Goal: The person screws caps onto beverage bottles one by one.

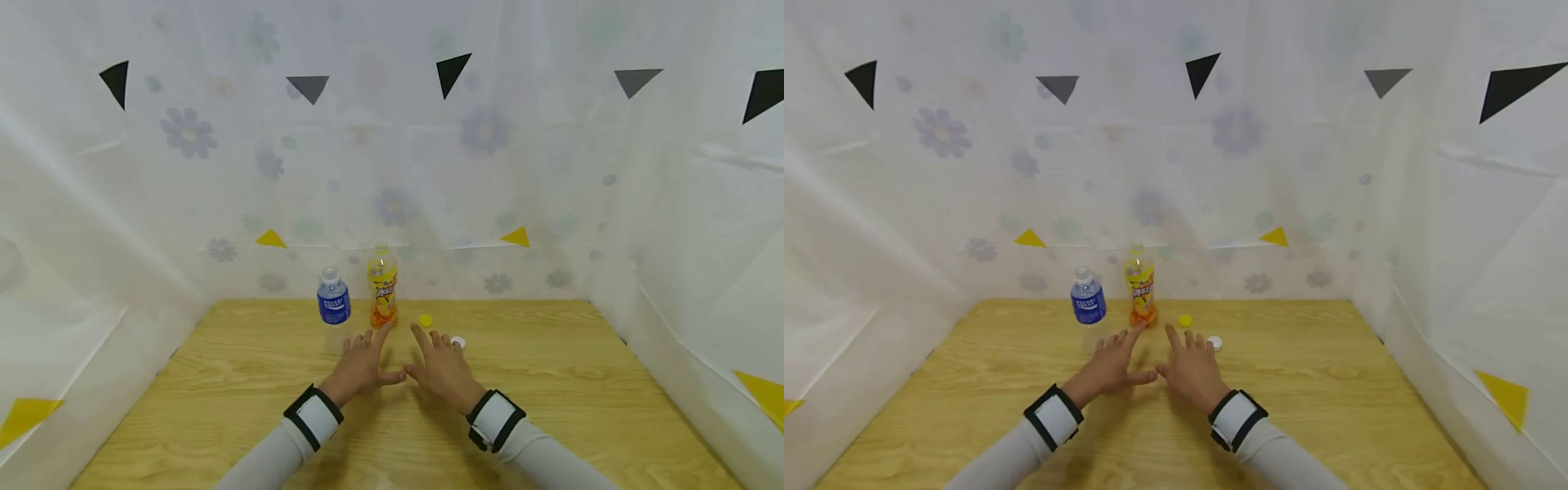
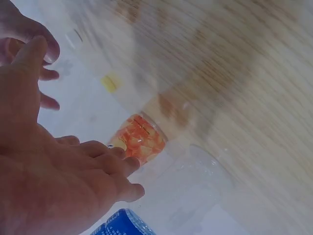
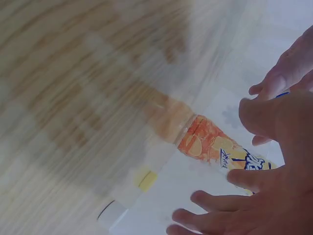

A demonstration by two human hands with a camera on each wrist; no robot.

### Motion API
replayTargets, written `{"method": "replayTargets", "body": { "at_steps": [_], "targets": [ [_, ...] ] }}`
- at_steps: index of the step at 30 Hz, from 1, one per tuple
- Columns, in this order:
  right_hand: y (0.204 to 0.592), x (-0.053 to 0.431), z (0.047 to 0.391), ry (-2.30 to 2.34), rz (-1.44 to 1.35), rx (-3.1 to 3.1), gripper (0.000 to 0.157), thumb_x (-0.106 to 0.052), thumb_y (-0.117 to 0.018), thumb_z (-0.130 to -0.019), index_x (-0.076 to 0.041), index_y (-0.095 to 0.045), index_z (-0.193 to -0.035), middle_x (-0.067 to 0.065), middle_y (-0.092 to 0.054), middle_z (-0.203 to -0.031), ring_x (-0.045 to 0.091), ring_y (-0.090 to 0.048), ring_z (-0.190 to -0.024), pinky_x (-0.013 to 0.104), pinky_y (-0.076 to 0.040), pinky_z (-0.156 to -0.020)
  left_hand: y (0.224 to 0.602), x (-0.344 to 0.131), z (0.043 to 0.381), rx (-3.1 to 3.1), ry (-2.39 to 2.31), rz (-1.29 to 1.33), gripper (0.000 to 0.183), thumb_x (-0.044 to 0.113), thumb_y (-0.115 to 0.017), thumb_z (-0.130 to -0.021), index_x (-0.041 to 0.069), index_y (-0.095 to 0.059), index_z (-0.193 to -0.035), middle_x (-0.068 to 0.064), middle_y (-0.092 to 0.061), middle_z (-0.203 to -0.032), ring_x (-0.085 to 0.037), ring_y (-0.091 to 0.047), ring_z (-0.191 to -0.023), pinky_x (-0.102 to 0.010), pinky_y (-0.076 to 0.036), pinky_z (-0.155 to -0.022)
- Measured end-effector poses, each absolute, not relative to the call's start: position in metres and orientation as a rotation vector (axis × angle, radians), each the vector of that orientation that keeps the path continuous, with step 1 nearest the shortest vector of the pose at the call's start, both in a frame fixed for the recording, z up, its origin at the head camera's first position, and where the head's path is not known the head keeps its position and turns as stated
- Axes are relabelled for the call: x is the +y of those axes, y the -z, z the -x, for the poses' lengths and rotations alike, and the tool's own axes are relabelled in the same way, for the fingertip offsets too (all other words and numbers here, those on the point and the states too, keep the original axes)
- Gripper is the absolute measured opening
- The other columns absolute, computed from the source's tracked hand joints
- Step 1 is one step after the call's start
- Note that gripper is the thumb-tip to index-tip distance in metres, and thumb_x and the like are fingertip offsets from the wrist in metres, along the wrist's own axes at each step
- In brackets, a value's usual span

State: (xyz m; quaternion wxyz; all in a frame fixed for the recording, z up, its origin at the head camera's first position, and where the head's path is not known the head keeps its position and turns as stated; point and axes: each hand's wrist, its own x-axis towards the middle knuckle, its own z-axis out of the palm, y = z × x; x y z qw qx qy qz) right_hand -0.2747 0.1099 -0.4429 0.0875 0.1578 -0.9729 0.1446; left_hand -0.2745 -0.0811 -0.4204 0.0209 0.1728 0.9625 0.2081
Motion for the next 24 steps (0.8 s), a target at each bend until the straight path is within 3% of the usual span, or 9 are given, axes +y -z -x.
{"method": "replayTargets", "body": {
  "at_steps": [3,5,8,10,12,17,24],
  "targets": [
    [0.442,0.111,0.275,-0.385,-0.461,-2.867,0.063,-0.035,-0.073,-0.093,-0.003,-0.052,-0.143,0.024,-0.068,-0.118,0.04,-0.069,-0.1,0.054,-0.054,-0.088,0.419,-0.08,0.277,2.974,-0.637,-0.521,0.088,0.047,-0.075,-0.09,0.009,-0.033,-0.157,-0.032,-0.048,-0.148,-0.051,-0.046,-0.137,-0.07,-0.022,-0.116],
    [0.441,0.112,0.275,-0.379,-0.464,-2.846,0.048,-0.028,-0.074,-0.093,0.002,-0.062,-0.128,0.021,-0.073,-0.102,0.033,-0.071,-0.082,0.047,-0.057,-0.074,0.418,-0.079,0.278,2.977,-0.63,-0.533,0.08,0.044,-0.075,-0.091,0.004,-0.041,-0.152,-0.029,-0.056,-0.141,-0.048,-0.055,-0.129,-0.067,-0.031,-0.113],
    [0.441,0.113,0.275,-0.391,-0.477,-2.824,0.029,-0.021,-0.075,-0.092,0.002,-0.068,-0.107,0.015,-0.072,-0.084,0.023,-0.066,-0.064,0.036,-0.054,-0.059,0.418,-0.077,0.278,2.965,-0.613,-0.55,0.066,0.039,-0.074,-0.092,0.001,-0.053,-0.141,-0.025,-0.068,-0.125,-0.039,-0.068,-0.108,-0.056,-0.049,-0.1],
    [0.44,0.114,0.275,-0.409,-0.48,-2.828,0.022,-0.02,-0.075,-0.092,0.0,-0.068,-0.097,0.012,-0.069,-0.079,0.018,-0.061,-0.062,0.032,-0.05,-0.055,0.416,-0.075,0.278,2.955,-0.618,-0.566,0.053,0.033,-0.075,-0.092,-0.001,-0.061,-0.13,-0.02,-0.073,-0.111,-0.03,-0.07,-0.089,-0.047,-0.056,-0.084],
    [0.44,0.114,0.275,-0.426,-0.483,-2.836,0.019,-0.019,-0.074,-0.092,-0.002,-0.066,-0.091,0.009,-0.066,-0.075,0.014,-0.057,-0.06,0.029,-0.046,-0.053,0.416,-0.075,0.281,2.955,-0.623,-0.6,0.04,0.027,-0.075,-0.091,0.0,-0.067,-0.12,-0.013,-0.074,-0.096,-0.02,-0.064,-0.076,-0.037,-0.056,-0.071],
    [0.441,0.115,0.275,-0.452,-0.495,-2.842,0.017,-0.016,-0.073,-0.093,-0.003,-0.064,-0.085,0.006,-0.062,-0.07,0.011,-0.051,-0.057,0.027,-0.041,-0.049,0.406,-0.074,0.289,3.083,-0.677,-0.741,0.013,0.016,-0.073,-0.09,0.005,-0.072,-0.097,-0.002,-0.068,-0.077,-0.009,-0.057,-0.063,-0.023,-0.047,-0.055],
    [0.441,0.117,0.274,-0.469,-0.522,-2.818,0.016,-0.013,-0.072,-0.093,-0.004,-0.063,-0.084,0.006,-0.061,-0.07,0.012,-0.053,-0.057,0.028,-0.041,-0.05,0.36,-0.075,0.299,3.352,-0.944,-0.748,0.008,0.015,-0.072,-0.091,0.007,-0.07,-0.093,-0.003,-0.07,-0.077,-0.011,-0.056,-0.059,-0.024,-0.045,-0.051]
  ]
}}
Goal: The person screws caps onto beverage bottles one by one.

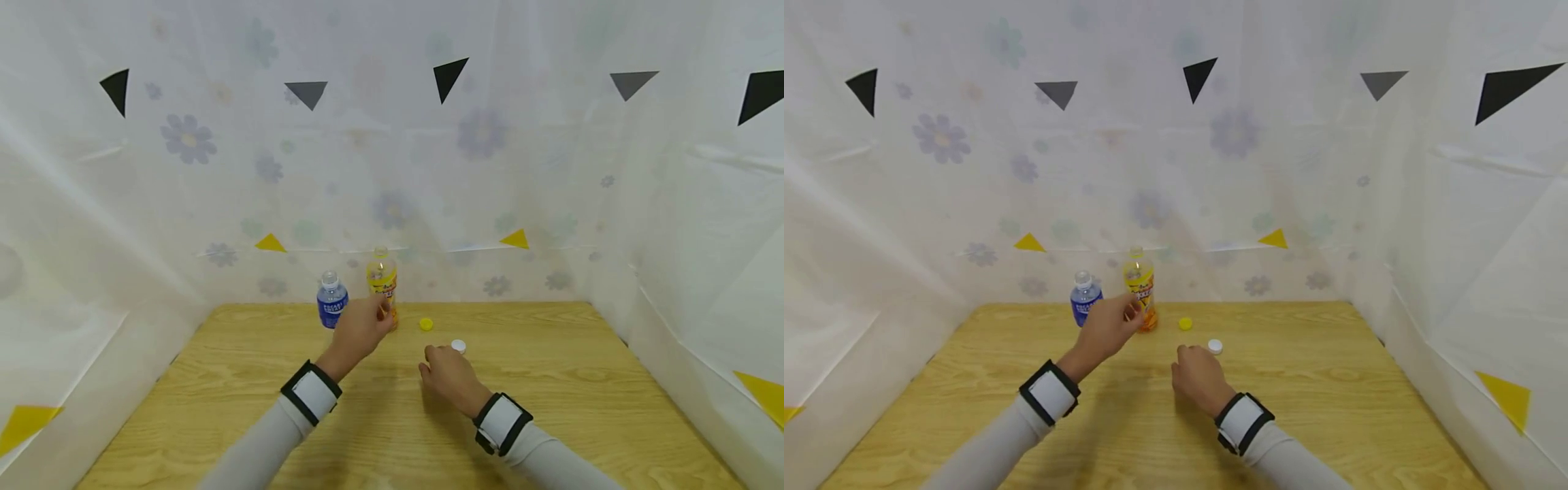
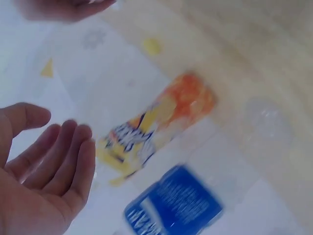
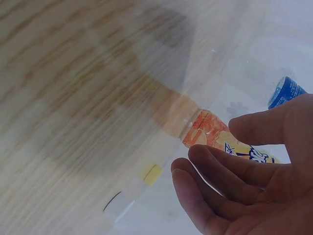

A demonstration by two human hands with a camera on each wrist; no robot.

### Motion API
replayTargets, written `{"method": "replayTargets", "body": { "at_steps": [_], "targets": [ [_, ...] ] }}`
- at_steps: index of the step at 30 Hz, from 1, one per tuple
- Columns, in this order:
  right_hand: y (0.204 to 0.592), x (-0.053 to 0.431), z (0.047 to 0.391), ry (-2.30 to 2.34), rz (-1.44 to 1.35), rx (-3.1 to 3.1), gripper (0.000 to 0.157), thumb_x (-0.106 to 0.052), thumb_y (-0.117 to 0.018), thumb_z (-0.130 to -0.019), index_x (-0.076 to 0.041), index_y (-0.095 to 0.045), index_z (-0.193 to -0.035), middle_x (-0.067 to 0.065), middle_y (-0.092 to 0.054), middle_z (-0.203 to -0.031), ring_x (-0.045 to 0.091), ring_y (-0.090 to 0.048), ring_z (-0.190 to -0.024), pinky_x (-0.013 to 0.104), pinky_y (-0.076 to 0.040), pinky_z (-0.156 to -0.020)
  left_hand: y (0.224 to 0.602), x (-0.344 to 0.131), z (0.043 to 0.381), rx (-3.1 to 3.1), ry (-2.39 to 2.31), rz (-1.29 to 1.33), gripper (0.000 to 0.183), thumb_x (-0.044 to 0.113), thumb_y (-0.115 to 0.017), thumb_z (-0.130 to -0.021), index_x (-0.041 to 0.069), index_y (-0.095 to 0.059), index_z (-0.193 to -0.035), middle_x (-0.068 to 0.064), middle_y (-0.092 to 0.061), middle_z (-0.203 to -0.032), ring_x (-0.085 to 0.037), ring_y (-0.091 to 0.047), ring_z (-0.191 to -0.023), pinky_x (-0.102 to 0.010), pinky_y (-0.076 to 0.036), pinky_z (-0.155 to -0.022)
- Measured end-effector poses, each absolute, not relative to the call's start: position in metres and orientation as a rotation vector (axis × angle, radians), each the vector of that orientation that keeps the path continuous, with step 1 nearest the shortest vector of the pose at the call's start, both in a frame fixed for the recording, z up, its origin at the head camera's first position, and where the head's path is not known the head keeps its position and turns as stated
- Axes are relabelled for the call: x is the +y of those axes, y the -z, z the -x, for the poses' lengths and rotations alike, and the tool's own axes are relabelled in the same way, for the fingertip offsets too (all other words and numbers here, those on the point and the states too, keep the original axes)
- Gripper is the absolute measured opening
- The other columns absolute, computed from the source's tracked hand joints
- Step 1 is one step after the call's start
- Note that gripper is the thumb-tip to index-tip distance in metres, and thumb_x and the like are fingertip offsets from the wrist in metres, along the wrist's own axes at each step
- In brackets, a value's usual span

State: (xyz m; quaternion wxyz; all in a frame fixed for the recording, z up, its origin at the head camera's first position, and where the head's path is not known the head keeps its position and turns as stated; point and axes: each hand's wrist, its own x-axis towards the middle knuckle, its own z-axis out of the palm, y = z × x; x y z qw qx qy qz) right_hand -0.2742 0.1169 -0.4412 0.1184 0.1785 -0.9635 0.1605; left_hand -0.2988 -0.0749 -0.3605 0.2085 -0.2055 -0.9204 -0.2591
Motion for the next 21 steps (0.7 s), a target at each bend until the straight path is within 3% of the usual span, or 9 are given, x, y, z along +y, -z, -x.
{"method": "replayTargets", "body": {
  "at_steps": [11,17,21],
  "targets": [
    [0.445,0.118,0.275,-0.502,-0.521,-2.848,0.016,-0.012,-0.07,-0.094,-0.003,-0.063,-0.082,0.003,-0.058,-0.067,0.01,-0.046,-0.057,0.025,-0.036,-0.05,0.28,-0.107,0.325,-2.321,0.958,0.324,0.032,0.025,-0.064,-0.098,0.006,-0.065,-0.124,-0.02,-0.065,-0.114,-0.035,-0.061,-0.092,-0.047,-0.049,-0.077],
    [0.445,0.118,0.275,-0.517,-0.543,-2.815,0.018,-0.01,-0.07,-0.093,-0.004,-0.061,-0.079,0.003,-0.056,-0.065,0.011,-0.046,-0.056,0.026,-0.036,-0.049,0.283,-0.133,0.338,-2.143,1.164,0.129,0.039,0.029,-0.06,-0.099,0.005,-0.06,-0.131,-0.023,-0.063,-0.121,-0.039,-0.057,-0.113,-0.053,-0.047,-0.095],
    [0.444,0.118,0.274,-0.517,-0.544,-2.809,0.018,-0.01,-0.071,-0.093,-0.003,-0.062,-0.079,0.004,-0.057,-0.066,0.01,-0.046,-0.056,0.025,-0.036,-0.049,0.303,-0.144,0.34,-2.075,1.297,0.028,0.049,0.035,-0.057,-0.102,0.006,-0.052,-0.14,-0.027,-0.06,-0.122,-0.041,-0.056,-0.113,-0.055,-0.046,-0.095]
  ]
}}
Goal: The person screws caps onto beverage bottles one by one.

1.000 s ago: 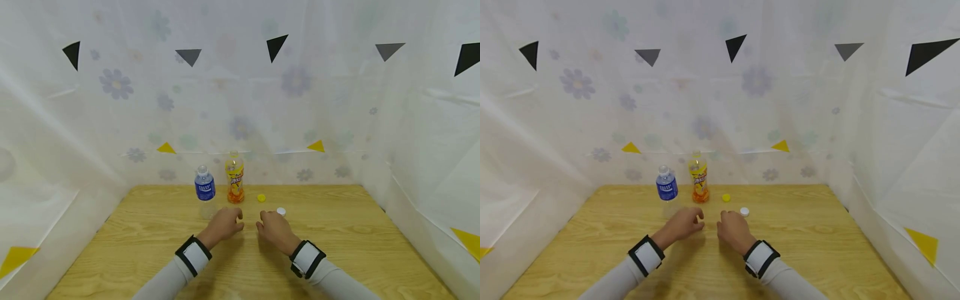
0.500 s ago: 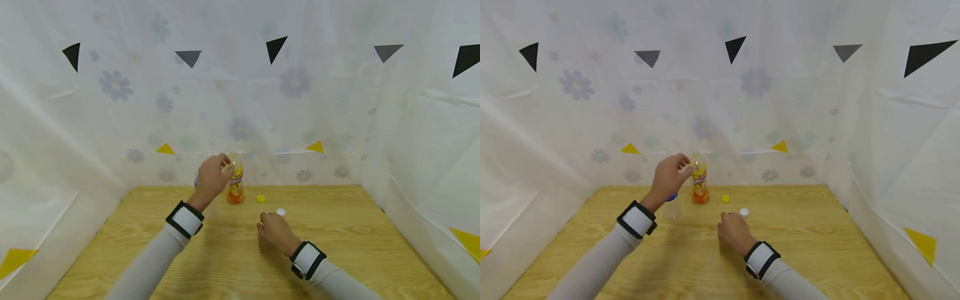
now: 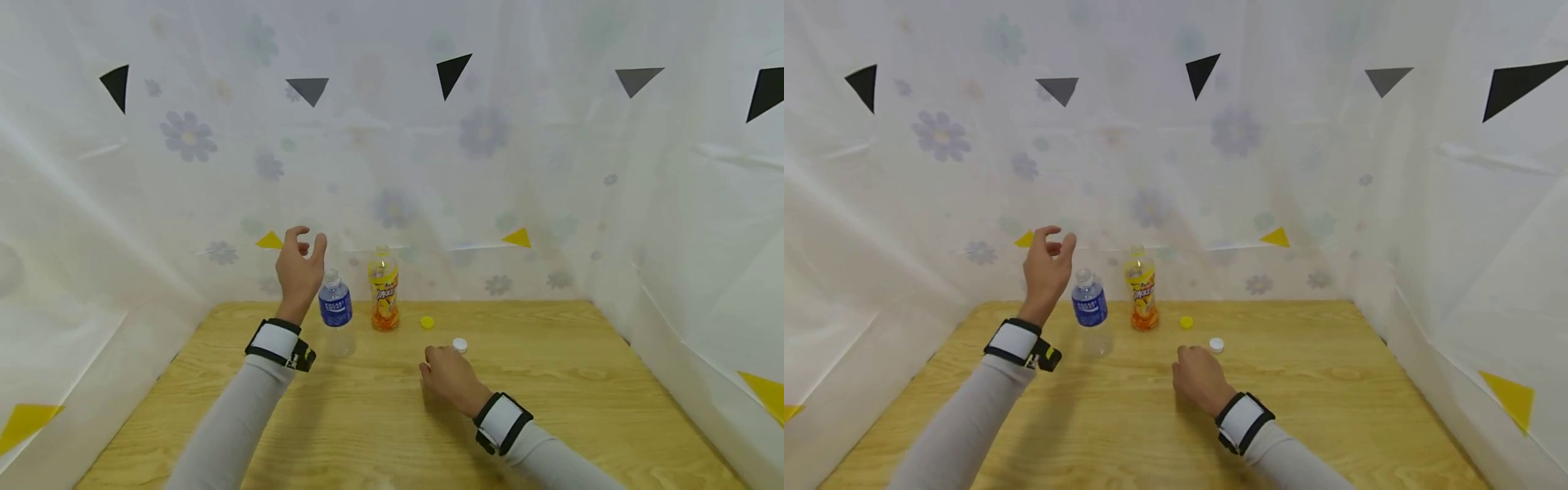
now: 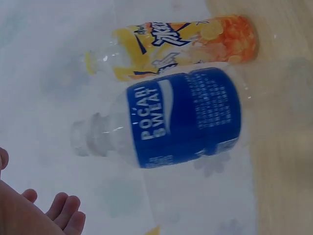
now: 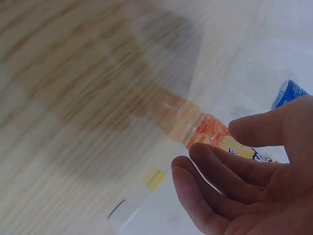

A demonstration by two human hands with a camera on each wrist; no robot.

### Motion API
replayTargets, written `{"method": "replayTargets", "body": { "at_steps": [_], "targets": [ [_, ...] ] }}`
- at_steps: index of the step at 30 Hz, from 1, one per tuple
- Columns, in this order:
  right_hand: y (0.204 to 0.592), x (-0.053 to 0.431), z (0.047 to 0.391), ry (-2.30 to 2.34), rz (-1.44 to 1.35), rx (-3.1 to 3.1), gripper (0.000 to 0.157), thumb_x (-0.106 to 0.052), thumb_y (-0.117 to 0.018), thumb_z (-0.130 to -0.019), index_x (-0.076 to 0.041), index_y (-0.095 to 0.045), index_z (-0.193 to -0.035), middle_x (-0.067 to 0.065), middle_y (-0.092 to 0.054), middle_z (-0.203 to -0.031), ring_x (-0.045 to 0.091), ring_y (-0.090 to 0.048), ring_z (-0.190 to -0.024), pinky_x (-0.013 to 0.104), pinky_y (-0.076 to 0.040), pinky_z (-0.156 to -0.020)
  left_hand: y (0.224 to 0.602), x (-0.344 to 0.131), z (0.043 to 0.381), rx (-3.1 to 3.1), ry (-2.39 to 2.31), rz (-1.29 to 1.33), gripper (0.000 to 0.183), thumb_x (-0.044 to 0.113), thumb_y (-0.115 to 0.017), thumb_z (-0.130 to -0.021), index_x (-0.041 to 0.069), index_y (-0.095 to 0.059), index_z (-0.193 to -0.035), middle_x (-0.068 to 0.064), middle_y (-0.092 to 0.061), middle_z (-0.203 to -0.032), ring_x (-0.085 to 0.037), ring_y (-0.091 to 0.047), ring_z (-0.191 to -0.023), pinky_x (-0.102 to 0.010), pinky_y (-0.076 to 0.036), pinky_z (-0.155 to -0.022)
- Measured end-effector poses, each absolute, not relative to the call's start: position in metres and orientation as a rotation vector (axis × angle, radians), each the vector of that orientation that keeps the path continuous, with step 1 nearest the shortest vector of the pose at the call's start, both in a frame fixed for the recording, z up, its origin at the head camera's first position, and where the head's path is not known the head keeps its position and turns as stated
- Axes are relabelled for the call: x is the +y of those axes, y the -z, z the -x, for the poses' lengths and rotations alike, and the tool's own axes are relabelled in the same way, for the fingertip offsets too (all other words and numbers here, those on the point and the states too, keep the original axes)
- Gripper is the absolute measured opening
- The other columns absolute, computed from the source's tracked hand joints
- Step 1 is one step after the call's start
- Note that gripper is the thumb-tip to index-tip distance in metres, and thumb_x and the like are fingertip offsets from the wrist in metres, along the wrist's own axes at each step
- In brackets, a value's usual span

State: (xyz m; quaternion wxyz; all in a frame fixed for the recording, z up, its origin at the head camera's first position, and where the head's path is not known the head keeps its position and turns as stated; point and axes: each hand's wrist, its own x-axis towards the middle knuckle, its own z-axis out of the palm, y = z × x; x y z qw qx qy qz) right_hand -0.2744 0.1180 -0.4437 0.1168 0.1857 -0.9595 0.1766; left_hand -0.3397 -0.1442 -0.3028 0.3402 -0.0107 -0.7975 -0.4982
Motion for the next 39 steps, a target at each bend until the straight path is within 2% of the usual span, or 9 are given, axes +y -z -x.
{"method": "replayTargets", "body": {
  "at_steps": [4,9,20,24,30,39],
  "targets": [
    [0.442,0.117,0.274,-0.512,-0.534,-2.819,0.018,-0.01,-0.07,-0.093,-0.003,-0.062,-0.078,0.003,-0.056,-0.065,0.01,-0.045,-0.056,0.025,-0.036,-0.049,0.328,-0.148,0.338,-2.058,1.406,-0.049,0.061,0.044,-0.058,-0.101,0.009,-0.041,-0.149,-0.029,-0.057,-0.122,-0.042,-0.054,-0.114,-0.057,-0.045,-0.095],
    [0.442,0.116,0.275,-0.518,-0.523,-2.825,0.019,-0.01,-0.069,-0.094,-0.004,-0.061,-0.078,0.003,-0.056,-0.066,0.011,-0.045,-0.057,0.025,-0.036,-0.05,0.355,-0.145,0.337,-2.093,1.446,-0.1,0.074,0.051,-0.063,-0.097,0.016,-0.033,-0.154,-0.026,-0.056,-0.128,-0.039,-0.053,-0.12,-0.058,-0.045,-0.097],
    [0.445,0.116,0.278,-0.519,-0.533,-2.819,0.019,-0.01,-0.069,-0.094,-0.005,-0.061,-0.077,0.001,-0.053,-0.064,0.01,-0.045,-0.056,0.024,-0.035,-0.049,0.403,-0.127,0.334,-2.164,1.486,-0.159,0.105,0.045,-0.081,-0.084,0.026,-0.015,-0.163,-0.024,-0.054,-0.136,-0.041,-0.057,-0.122,-0.058,-0.048,-0.099],
    [0.448,0.116,0.278,-0.542,-0.533,-2.842,0.018,-0.01,-0.068,-0.094,-0.004,-0.062,-0.078,0.001,-0.054,-0.065,0.01,-0.045,-0.055,0.023,-0.035,-0.048,0.419,-0.125,0.333,-2.19,1.499,-0.163,0.103,0.04,-0.084,-0.082,0.021,-0.02,-0.161,-0.023,-0.053,-0.143,-0.041,-0.056,-0.127,-0.057,-0.048,-0.101],
    [0.45,0.117,0.276,-0.58,-0.535,-2.849,0.02,-0.009,-0.067,-0.095,-0.005,-0.061,-0.076,0.0,-0.051,-0.062,0.009,-0.044,-0.053,0.022,-0.032,-0.046,0.428,-0.126,0.333,-2.194,1.492,-0.13,0.08,0.031,-0.083,-0.083,0.009,-0.04,-0.148,-0.021,-0.058,-0.139,-0.04,-0.059,-0.125,-0.056,-0.049,-0.101],
    [0.452,0.117,0.276,-0.621,-0.535,-2.858,0.027,-0.008,-0.064,-0.096,-0.008,-0.055,-0.071,-0.002,-0.045,-0.06,0.009,-0.041,-0.051,0.022,-0.029,-0.046,0.427,-0.127,0.334,-2.195,1.477,-0.124,0.078,0.029,-0.084,-0.083,0.008,-0.043,-0.146,-0.022,-0.059,-0.138,-0.04,-0.059,-0.125,-0.057,-0.05,-0.1]
  ]
}}
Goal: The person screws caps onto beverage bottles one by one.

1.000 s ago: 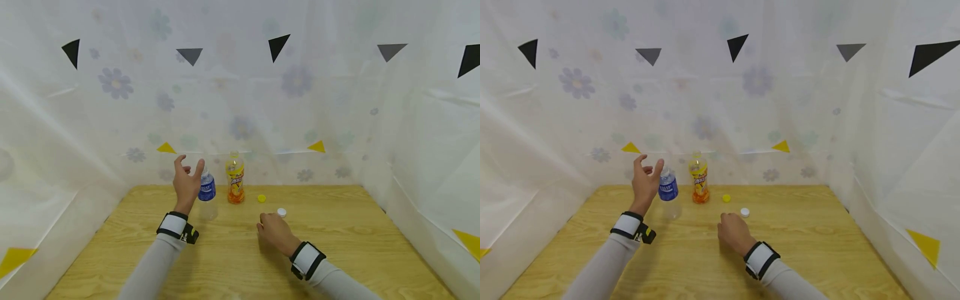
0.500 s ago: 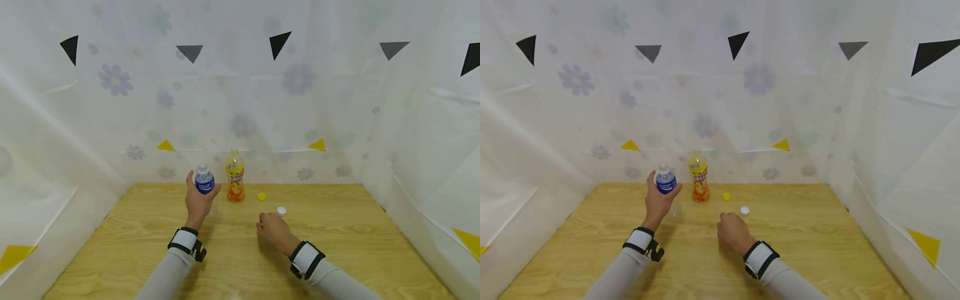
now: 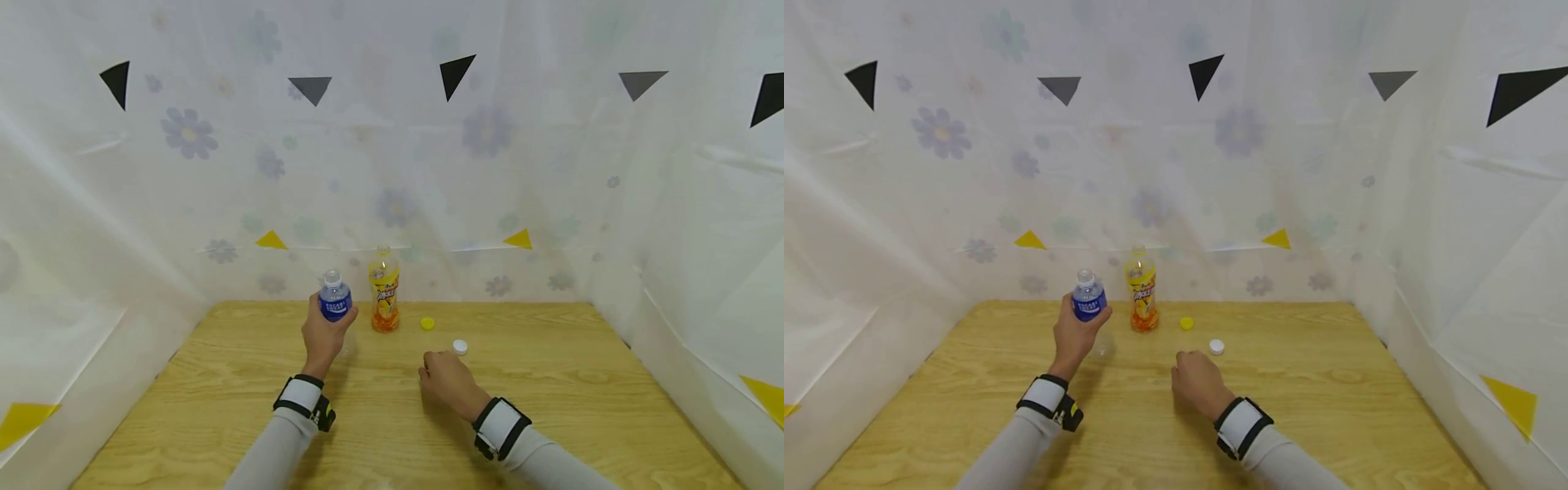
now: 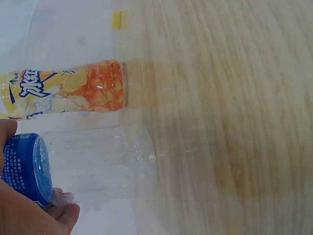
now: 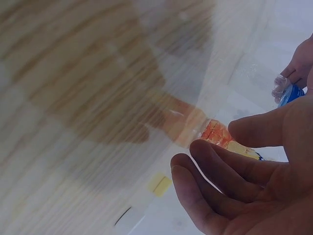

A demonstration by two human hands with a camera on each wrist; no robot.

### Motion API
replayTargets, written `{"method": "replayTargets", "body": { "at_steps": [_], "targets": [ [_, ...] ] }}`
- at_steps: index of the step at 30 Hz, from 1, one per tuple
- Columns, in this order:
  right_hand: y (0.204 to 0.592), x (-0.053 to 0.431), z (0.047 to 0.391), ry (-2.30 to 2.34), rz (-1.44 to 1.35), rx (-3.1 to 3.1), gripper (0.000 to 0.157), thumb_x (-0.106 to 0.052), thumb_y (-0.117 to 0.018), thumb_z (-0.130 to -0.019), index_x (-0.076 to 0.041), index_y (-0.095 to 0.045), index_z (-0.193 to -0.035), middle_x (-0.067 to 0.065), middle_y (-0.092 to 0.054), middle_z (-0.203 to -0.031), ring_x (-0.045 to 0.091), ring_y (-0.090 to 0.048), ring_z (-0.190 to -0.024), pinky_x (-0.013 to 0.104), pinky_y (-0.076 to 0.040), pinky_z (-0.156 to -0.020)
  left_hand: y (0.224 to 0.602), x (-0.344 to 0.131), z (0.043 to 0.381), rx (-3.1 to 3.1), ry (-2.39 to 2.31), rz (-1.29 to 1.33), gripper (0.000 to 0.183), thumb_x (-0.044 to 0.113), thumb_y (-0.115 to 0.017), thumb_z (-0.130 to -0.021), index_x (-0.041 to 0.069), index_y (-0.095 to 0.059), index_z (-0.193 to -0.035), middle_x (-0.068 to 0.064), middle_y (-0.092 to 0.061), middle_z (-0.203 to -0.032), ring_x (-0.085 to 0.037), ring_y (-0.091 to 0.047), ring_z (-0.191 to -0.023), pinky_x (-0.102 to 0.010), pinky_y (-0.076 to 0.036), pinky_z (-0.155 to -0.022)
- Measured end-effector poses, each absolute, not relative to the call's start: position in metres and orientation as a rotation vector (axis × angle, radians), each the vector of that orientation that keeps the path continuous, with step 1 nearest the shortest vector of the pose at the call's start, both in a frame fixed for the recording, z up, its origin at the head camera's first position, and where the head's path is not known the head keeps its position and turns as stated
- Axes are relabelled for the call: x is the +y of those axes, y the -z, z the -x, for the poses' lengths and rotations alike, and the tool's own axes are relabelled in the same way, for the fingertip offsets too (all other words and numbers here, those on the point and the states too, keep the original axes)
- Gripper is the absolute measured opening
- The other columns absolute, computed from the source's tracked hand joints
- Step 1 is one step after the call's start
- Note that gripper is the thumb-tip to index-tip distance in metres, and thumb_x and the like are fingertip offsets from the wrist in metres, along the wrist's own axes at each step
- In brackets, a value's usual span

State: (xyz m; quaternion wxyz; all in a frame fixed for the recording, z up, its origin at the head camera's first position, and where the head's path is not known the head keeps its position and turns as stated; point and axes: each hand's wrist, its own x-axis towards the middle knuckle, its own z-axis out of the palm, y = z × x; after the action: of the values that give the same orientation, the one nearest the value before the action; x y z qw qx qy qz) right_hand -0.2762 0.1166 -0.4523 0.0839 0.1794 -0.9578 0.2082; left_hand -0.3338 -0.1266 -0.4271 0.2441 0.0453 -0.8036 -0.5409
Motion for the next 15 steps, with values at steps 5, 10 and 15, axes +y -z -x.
{"method": "replayTargets", "body": {
  "at_steps": [5,10,15],
  "targets": [
    [0.453,0.116,0.276,-0.627,-0.546,-2.846,0.029,-0.006,-0.064,-0.095,-0.009,-0.053,-0.068,-0.002,-0.042,-0.058,0.009,-0.039,-0.05,0.022,-0.028,-0.045,0.424,-0.124,0.335,-2.22,1.464,-0.114,0.079,0.029,-0.085,-0.082,0.008,-0.045,-0.147,-0.021,-0.061,-0.137,-0.04,-0.06,-0.123,-0.056,-0.05,-0.099],
    [0.453,0.115,0.276,-0.631,-0.559,-2.829,0.032,-0.006,-0.064,-0.095,-0.01,-0.051,-0.067,-0.003,-0.039,-0.058,0.008,-0.037,-0.049,0.022,-0.027,-0.044,0.416,-0.118,0.332,-2.283,1.441,-0.018,0.079,0.031,-0.085,-0.082,0.008,-0.045,-0.147,-0.019,-0.061,-0.136,-0.038,-0.062,-0.122,-0.054,-0.052,-0.098],
    [0.452,0.114,0.277,-0.65,-0.563,-2.84,0.032,-0.007,-0.063,-0.096,-0.009,-0.051,-0.067,-0.003,-0.039,-0.058,0.008,-0.037,-0.048,0.022,-0.027,-0.044,0.402,-0.105,0.321,-2.374,1.441,0.15,0.075,0.027,-0.086,-0.082,0.008,-0.049,-0.144,-0.017,-0.064,-0.133,-0.036,-0.064,-0.119,-0.052,-0.054,-0.094]
  ]
}}
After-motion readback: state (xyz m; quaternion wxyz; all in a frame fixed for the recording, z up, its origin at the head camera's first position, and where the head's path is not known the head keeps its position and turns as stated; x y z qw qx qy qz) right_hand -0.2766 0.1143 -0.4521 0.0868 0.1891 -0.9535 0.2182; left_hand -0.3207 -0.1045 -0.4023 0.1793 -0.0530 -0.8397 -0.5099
